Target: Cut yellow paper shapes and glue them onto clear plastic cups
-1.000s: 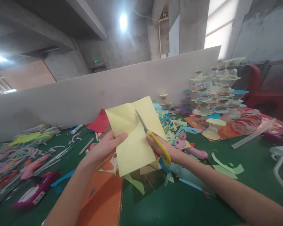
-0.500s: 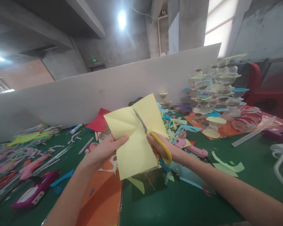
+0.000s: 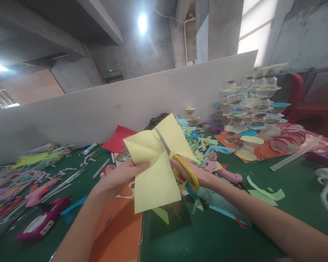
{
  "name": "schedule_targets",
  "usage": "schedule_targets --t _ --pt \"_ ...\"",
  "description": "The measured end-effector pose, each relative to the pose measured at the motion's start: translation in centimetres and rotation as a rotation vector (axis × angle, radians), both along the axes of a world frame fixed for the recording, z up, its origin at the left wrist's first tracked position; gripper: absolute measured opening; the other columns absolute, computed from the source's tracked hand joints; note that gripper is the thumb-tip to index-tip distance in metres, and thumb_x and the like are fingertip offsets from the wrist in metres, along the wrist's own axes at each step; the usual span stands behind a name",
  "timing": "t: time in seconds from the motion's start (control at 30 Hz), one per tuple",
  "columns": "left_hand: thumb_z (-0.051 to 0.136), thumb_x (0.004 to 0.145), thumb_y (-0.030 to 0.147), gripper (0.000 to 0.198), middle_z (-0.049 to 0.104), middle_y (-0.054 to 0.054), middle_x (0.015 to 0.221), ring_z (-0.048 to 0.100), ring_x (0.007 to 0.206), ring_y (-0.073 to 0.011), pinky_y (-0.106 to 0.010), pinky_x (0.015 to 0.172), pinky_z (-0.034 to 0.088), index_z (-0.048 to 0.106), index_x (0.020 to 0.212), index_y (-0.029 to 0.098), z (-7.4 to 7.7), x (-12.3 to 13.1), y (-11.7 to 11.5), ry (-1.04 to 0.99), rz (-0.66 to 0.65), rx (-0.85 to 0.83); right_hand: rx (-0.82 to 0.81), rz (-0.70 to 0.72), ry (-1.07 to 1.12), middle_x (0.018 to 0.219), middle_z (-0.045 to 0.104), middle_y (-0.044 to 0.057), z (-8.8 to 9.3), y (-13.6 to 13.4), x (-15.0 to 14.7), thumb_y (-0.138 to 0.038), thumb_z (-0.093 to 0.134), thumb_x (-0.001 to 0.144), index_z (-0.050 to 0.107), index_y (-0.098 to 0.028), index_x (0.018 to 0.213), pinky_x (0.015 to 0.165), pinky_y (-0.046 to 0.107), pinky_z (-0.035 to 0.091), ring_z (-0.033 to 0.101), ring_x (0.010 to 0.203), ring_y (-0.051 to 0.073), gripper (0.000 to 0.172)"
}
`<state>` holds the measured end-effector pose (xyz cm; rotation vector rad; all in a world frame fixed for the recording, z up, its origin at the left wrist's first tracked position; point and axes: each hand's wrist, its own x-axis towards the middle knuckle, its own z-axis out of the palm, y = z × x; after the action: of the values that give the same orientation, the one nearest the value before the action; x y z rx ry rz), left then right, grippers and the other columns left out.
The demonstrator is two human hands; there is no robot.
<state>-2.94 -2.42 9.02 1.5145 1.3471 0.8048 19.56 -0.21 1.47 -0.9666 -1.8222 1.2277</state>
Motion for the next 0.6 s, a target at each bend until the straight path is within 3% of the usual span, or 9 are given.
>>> schedule_targets --t 0.17,0.47,0.6 --pt "0.08 0.065 0.042 0.04 0.068 -0.005 0.065 0.066 0.064 -0.0253 -0.028 0.045 0.045 0.072 0.098 0.021 -0.2 -0.7 0.4 0.004 0.017 0.024 0.047 -0.08 -0.002 0.068 0.037 -0.004 0.5 0.2 0.1 -0.063 0.041 0.093 0.034 -0.023 0.073 0.051 0.026 0.035 0.038 0.058 0.013 0.045" --pt "0.075 0.073 0.042 0.026 0.07 -0.006 0.07 0.062 0.055 -0.0199 -0.024 0.041 0.039 0.072 0.089 0.022 -0.6 -1.2 0.5 0.033 -0.06 -0.026 -0.019 0.067 -0.028 0.072 0.042 -0.003 1.4 -1.0 0.4 -0.069 0.041 0.091 0.041 -0.024 0.085 0.054 0.027 0.045 0.048 0.059 0.014 0.045" --pt "0.074 0.075 0.043 0.029 0.072 -0.008 0.077 0.068 0.068 -0.024 -0.028 0.05 0.049 0.073 0.094 0.022 -0.8 -1.4 0.7 0.042 -0.058 -0.044 -0.026 0.047 -0.042 0.071 0.043 -0.004 1.2 -0.7 0.2 -0.068 0.04 0.091 0.039 -0.025 0.088 0.055 0.028 0.047 0.049 0.059 0.015 0.044"
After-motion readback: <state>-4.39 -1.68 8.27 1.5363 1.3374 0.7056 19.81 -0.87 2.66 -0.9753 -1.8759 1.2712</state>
